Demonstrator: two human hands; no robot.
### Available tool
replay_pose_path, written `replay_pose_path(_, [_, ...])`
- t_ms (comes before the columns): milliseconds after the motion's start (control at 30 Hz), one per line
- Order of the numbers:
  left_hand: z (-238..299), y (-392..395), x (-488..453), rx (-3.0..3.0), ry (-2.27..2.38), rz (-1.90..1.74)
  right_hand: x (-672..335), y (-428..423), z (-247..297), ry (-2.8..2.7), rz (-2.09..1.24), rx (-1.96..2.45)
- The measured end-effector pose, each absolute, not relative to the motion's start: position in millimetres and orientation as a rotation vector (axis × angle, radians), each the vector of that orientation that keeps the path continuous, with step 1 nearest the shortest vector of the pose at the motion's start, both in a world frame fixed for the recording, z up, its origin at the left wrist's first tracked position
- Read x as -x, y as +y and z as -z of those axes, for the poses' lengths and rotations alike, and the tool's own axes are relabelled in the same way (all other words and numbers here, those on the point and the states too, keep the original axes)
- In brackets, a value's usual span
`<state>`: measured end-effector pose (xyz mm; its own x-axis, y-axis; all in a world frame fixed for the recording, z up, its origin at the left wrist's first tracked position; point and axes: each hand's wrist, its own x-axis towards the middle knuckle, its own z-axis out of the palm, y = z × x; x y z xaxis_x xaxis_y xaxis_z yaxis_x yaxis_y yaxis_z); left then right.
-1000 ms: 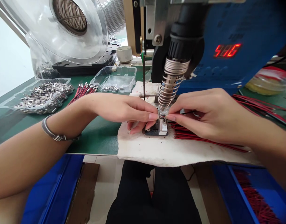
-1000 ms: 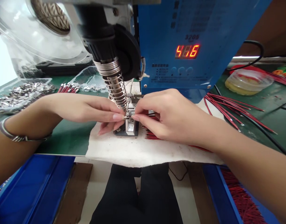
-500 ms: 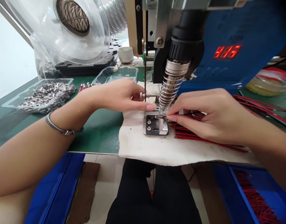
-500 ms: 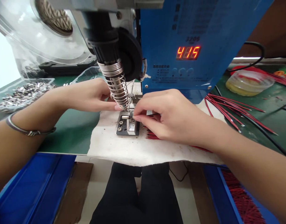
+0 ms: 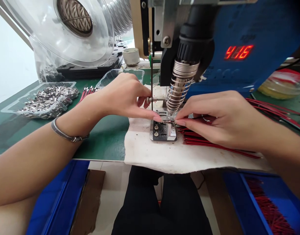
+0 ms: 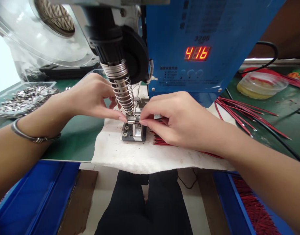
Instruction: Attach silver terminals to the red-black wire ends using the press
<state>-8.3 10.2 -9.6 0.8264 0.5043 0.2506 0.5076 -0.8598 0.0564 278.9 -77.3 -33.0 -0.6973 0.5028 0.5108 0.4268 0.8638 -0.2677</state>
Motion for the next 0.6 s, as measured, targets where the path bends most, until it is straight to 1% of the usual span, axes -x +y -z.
replay_pose_path(367, [12.1,11.5,7.2,2.94,-0.819,0.432,-278.8,-77.7,32.8,-2.441,-0.193,0.681])
replay_pose_path(500, [12.0,11.4,8.0,2.89,-0.833,0.328,-278.9,-77.2,32.8,-2.442,-0.167,0.665])
replay_pose_path(600, [11.7,12.3,7.7,2.888,-0.814,0.318,-279.6,-76.6,32.8,-2.456,-0.139,0.643])
